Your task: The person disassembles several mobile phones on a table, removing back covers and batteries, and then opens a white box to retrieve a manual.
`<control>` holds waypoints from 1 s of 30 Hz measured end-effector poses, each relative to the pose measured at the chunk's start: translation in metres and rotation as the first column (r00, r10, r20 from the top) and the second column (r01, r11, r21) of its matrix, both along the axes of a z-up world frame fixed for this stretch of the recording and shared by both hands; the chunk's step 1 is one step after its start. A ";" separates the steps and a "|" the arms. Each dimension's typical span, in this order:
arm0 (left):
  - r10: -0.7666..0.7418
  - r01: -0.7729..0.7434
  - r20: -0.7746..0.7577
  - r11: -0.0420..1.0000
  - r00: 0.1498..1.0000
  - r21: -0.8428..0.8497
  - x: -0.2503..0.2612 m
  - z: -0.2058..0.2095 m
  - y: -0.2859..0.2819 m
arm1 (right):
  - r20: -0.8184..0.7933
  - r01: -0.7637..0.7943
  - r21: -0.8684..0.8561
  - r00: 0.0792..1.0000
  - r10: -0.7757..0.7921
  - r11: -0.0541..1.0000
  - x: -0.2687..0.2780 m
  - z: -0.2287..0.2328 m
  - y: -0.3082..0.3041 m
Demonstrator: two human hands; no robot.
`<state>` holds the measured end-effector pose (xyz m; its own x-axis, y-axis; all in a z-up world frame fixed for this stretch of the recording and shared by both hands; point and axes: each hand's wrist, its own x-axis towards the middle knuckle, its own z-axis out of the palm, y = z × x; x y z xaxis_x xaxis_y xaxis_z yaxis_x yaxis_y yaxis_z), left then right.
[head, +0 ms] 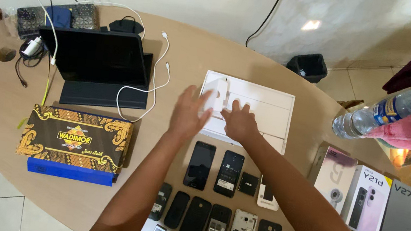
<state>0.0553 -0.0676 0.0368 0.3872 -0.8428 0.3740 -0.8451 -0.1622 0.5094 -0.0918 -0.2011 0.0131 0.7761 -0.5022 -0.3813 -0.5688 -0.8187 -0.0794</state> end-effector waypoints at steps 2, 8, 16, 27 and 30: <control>-0.132 0.135 -0.057 0.990 0.990 0.039 -0.011 -0.003 0.000 | 0.045 0.002 -0.016 0.999 -0.001 1.000 -0.002 -0.005 0.003; 0.082 -0.078 -0.180 0.997 0.980 0.030 -0.012 -0.019 -0.002 | 0.050 -0.009 -0.040 0.999 0.011 0.999 -0.005 0.005 0.008; 0.189 -0.230 -0.503 0.973 0.843 -0.020 0.005 -0.043 0.013 | 0.146 0.005 -0.050 0.989 0.002 0.999 -0.005 0.007 0.005; 0.214 -0.205 -0.246 0.977 0.945 0.064 -0.020 -0.049 0.018 | 0.274 -0.136 0.006 0.953 0.129 0.991 -0.020 -0.018 -0.040; 0.229 -0.221 -0.107 0.972 0.968 0.081 -0.030 -0.061 0.015 | 0.285 -0.133 0.072 0.952 0.107 0.989 -0.022 -0.018 -0.042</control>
<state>0.0253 -0.0527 -0.0244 0.6069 -0.7507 0.2611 -0.7194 -0.3793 0.5819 -0.1134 -0.2436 -0.0052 0.9105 -0.3729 -0.1790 -0.4113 -0.8619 -0.2967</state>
